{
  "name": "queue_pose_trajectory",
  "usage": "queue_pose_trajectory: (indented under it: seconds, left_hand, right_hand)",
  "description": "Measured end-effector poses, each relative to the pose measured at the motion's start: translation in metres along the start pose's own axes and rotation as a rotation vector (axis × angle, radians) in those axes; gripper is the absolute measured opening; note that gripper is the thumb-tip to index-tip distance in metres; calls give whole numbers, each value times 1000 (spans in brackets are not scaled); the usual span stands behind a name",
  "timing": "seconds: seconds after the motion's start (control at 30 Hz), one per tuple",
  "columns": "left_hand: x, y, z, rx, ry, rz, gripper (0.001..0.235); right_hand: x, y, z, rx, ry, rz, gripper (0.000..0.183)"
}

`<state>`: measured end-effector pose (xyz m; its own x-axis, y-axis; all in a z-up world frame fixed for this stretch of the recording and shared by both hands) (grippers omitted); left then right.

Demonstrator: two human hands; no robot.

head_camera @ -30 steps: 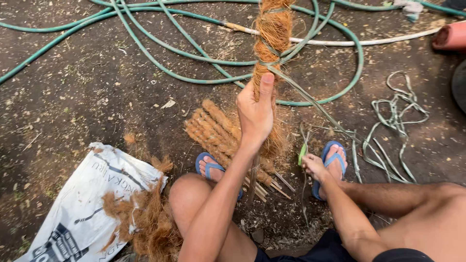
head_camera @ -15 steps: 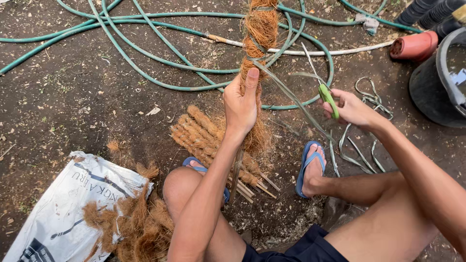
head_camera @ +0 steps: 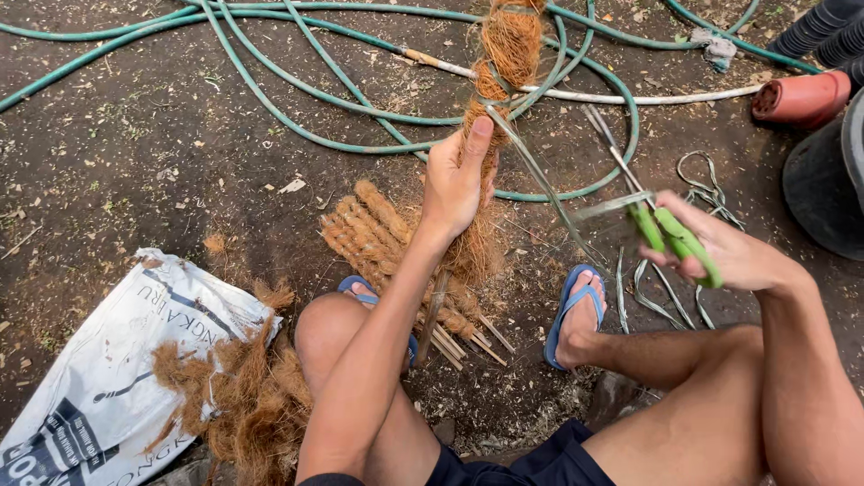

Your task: The person sits on the ground and wraps a green plastic strip around a bundle of brown coco fiber attached to a wooden stick. They use scissors to cut the strip and continue wrapping it tightly around the bundle.

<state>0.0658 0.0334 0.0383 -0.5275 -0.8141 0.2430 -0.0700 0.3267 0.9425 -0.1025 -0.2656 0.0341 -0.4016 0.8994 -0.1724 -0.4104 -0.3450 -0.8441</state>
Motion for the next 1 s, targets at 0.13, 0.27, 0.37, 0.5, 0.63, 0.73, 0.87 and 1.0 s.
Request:
queue_pose_trajectory:
  seconds: [0.13, 0.27, 0.37, 0.5, 0.63, 0.73, 0.87, 1.0]
  left_hand:
    - [14, -10, 1, -70, -130, 59, 62]
    - [25, -10, 1, -121, -296, 134, 61]
    - [30, -11, 5, -118, -353, 157, 62]
    - [28, -14, 3, -133, -304, 42, 63]
    - [31, -17, 6, -155, -277, 30, 61]
    - [36, -19, 9, -139, -291, 40, 58]
    - [40, -20, 9, -140, -271, 29, 54]
    - [42, -19, 10, -114, -259, -35, 53]
  right_hand:
    - [16, -6, 14, -319, -343, -47, 121]
    - [20, 0, 16, -294, -382, -102, 135]
    - [19, 7, 16, -242, -346, -82, 138]
    - [19, 15, 19, -285, -443, -99, 131]
    - [12, 25, 13, -262, -390, -79, 123]
    - [11, 26, 10, -252, -365, -97, 120]
    - [18, 15, 6, -267, -406, -91, 122]
    - [26, 3, 7, -263, -401, -126, 127]
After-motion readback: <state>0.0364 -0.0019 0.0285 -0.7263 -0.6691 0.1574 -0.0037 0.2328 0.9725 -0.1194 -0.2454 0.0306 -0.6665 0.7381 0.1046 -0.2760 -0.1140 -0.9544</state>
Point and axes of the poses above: each hand's wrist, its own z-axis away from the middle knuckle, its own x-axis out of the palm, y = z × x, the point moved 5 cm from there along -z, towards the middle knuckle, and after that the axes turned 6 degrees about -y, right-handed, at the moved point
